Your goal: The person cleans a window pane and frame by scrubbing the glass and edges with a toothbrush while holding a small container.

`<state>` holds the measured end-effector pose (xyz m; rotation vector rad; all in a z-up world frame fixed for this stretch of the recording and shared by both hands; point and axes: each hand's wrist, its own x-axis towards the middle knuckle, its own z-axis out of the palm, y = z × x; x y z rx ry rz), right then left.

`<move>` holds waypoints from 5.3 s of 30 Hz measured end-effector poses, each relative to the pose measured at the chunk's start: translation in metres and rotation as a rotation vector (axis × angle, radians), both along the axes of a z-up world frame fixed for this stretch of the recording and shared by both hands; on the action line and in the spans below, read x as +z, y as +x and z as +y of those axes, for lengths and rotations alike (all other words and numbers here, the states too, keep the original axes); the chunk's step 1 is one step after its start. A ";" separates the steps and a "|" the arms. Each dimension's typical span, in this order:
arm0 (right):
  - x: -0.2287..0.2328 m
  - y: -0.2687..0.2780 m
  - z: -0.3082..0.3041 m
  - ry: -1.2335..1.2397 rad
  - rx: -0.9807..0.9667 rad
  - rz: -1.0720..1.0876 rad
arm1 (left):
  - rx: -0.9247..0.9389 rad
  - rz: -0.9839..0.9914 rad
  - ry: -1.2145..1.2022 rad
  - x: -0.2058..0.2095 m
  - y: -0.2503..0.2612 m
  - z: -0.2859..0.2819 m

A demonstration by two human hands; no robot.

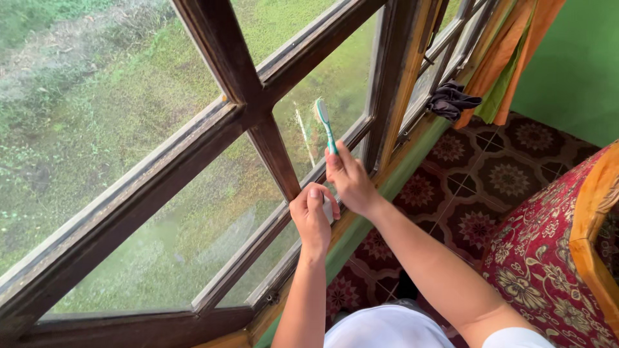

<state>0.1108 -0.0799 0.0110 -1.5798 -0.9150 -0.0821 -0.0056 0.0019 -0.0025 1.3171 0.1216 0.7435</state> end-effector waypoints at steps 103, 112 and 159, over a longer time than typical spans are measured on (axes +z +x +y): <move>0.034 -0.011 -0.003 -0.034 -0.014 0.189 | 0.039 0.014 0.012 0.003 0.005 -0.002; 0.033 0.024 0.011 0.053 -0.137 0.152 | 0.071 0.008 -0.002 0.008 0.000 0.000; 0.049 0.124 -0.037 0.091 0.039 0.176 | 0.235 -0.092 0.041 0.037 0.063 -0.039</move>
